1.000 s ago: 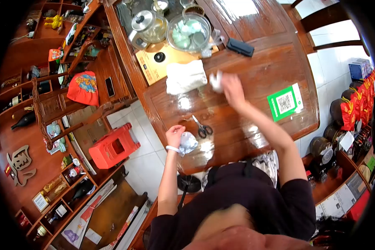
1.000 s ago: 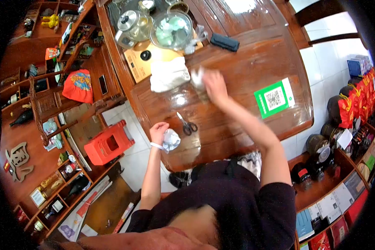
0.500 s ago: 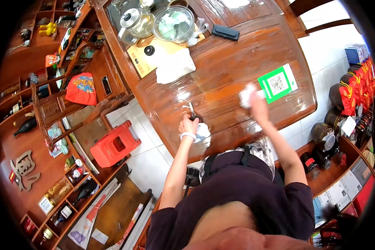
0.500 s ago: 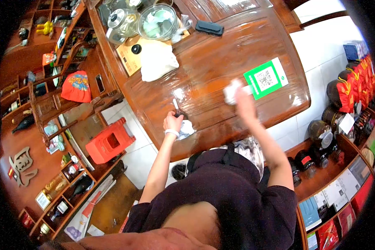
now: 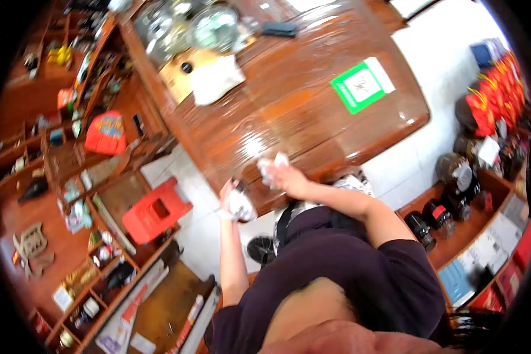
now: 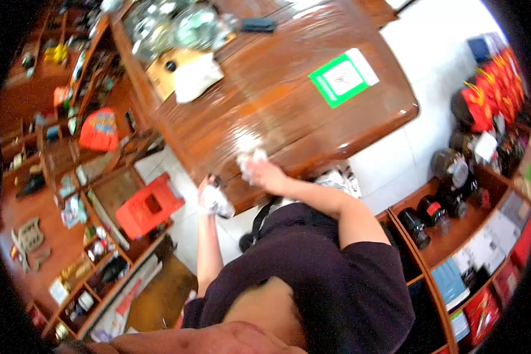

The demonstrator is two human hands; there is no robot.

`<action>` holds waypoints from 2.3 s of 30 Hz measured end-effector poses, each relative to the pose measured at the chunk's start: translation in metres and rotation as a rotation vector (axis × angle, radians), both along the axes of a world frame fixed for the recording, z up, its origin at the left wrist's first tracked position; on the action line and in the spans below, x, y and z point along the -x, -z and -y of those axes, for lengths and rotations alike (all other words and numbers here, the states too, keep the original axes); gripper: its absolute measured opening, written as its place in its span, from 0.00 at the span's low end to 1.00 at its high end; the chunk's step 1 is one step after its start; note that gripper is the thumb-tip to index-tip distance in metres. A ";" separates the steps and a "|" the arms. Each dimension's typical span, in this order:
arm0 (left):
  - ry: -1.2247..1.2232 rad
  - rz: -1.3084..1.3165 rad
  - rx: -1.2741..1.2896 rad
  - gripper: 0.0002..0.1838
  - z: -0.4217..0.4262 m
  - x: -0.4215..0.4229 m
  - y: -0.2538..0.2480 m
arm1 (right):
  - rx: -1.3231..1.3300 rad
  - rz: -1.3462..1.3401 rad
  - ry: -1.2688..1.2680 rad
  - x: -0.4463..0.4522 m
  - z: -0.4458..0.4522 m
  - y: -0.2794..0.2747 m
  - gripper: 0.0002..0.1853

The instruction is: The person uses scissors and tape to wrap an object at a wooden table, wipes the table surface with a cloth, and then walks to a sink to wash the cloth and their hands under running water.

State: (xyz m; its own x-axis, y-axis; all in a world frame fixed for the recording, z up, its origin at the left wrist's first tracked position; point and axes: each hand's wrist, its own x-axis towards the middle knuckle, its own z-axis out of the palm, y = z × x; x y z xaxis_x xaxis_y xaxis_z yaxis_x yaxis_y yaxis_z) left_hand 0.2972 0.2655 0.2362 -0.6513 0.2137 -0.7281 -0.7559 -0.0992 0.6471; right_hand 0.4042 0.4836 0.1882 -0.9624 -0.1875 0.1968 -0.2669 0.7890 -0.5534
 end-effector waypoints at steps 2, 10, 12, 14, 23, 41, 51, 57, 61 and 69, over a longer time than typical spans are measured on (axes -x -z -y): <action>0.144 0.011 -0.079 0.16 -0.004 -0.014 -0.029 | 0.047 -0.017 0.011 -0.026 -0.033 -0.008 0.22; -0.163 0.189 -0.082 0.17 -0.003 -0.105 -0.046 | -0.435 0.050 1.004 -0.099 -0.314 0.000 0.21; -0.164 0.211 -0.114 0.18 -0.016 -0.123 -0.053 | 0.118 0.278 1.145 -0.075 -0.287 0.001 0.21; -0.123 0.197 -0.057 0.19 -0.029 -0.136 -0.051 | -0.326 0.280 0.632 -0.052 -0.207 0.005 0.19; -0.220 0.162 -0.015 0.22 -0.080 -0.170 -0.102 | -0.081 0.145 0.389 0.115 -0.216 0.026 0.14; -0.830 -0.425 -0.667 0.20 0.021 -0.304 -0.156 | 0.975 0.657 0.158 -0.042 -0.119 0.012 0.17; -1.609 -0.395 0.176 0.05 0.176 -0.632 -0.125 | 1.034 1.702 -0.393 -0.158 0.250 -0.139 0.18; -2.050 -0.305 0.061 0.04 0.203 -0.745 -0.183 | 0.845 1.876 -0.373 -0.266 0.336 -0.141 0.11; -1.964 -0.607 -0.177 0.05 0.262 -0.754 -0.205 | 0.854 1.881 -0.584 -0.275 0.358 -0.151 0.15; -1.908 -1.088 -0.087 0.08 0.457 -0.742 -0.275 | 0.860 1.763 -0.233 -0.196 0.389 -0.093 0.09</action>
